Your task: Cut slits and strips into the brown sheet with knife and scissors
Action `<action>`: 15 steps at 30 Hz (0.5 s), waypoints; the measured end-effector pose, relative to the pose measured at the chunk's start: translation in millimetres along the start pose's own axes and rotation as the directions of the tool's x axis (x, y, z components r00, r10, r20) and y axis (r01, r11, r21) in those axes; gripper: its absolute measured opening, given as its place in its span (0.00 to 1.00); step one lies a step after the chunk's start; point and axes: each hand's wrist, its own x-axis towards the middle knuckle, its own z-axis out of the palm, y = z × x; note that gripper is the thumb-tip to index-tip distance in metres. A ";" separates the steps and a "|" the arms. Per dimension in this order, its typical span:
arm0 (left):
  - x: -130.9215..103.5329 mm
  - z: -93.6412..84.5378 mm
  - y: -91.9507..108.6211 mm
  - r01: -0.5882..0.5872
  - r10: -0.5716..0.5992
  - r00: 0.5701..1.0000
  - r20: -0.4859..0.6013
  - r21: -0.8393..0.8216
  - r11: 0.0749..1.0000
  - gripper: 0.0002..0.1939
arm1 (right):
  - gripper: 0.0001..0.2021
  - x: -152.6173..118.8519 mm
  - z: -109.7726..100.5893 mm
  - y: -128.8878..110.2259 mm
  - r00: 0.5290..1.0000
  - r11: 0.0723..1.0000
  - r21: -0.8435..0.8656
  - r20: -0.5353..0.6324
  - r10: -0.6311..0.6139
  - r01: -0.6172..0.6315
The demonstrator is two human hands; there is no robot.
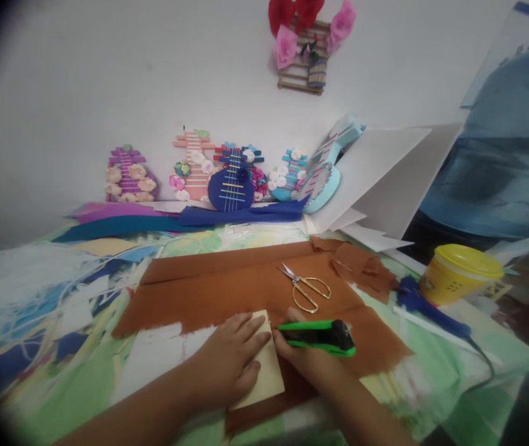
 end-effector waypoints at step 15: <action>0.5 0.0 1.8 0.006 -0.006 1.000 -0.012 -0.001 1.000 0.23 | 0.05 1.7 0.8 -1.6 1.000 0.998 0.066 -0.002 0.016 -0.016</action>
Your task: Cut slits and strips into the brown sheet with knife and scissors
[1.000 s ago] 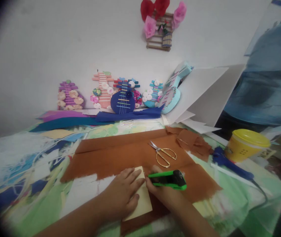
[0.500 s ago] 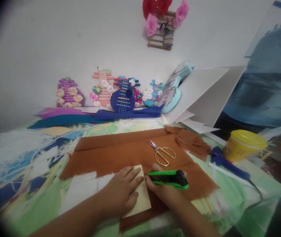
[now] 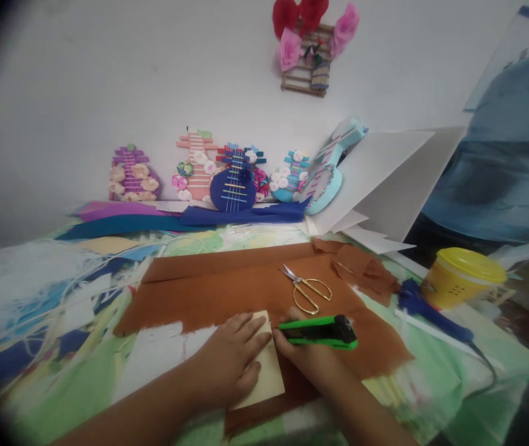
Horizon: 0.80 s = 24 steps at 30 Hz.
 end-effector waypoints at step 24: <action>0.5 -0.3 -3.6 0.013 -0.012 0.999 0.046 -0.017 1.000 0.24 | 0.07 -2.6 -2.1 -5.7 0.988 0.982 0.119 0.062 0.138 -0.145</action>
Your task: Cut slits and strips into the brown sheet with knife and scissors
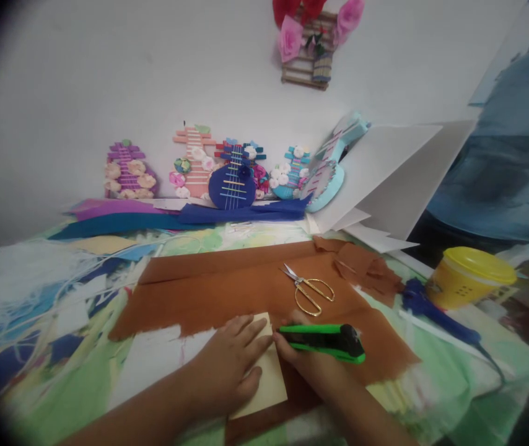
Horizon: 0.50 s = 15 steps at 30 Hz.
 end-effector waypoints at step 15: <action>1.4 -0.1 0.4 -0.002 0.002 1.000 -0.005 0.007 1.000 0.23 | 0.09 0.3 -2.9 4.7 0.990 0.998 -0.007 -0.125 -0.069 0.069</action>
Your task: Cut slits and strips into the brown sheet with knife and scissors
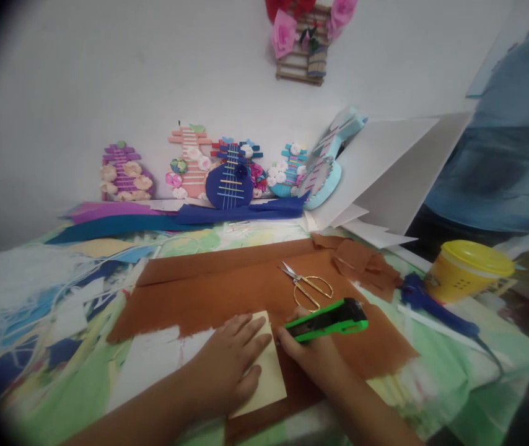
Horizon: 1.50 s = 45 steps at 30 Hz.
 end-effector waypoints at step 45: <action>-2.7 -1.7 2.9 -0.046 0.048 0.998 -0.036 0.056 0.997 0.17 | 0.08 -3.0 1.0 3.9 0.997 0.994 -0.082 0.038 -0.072 0.075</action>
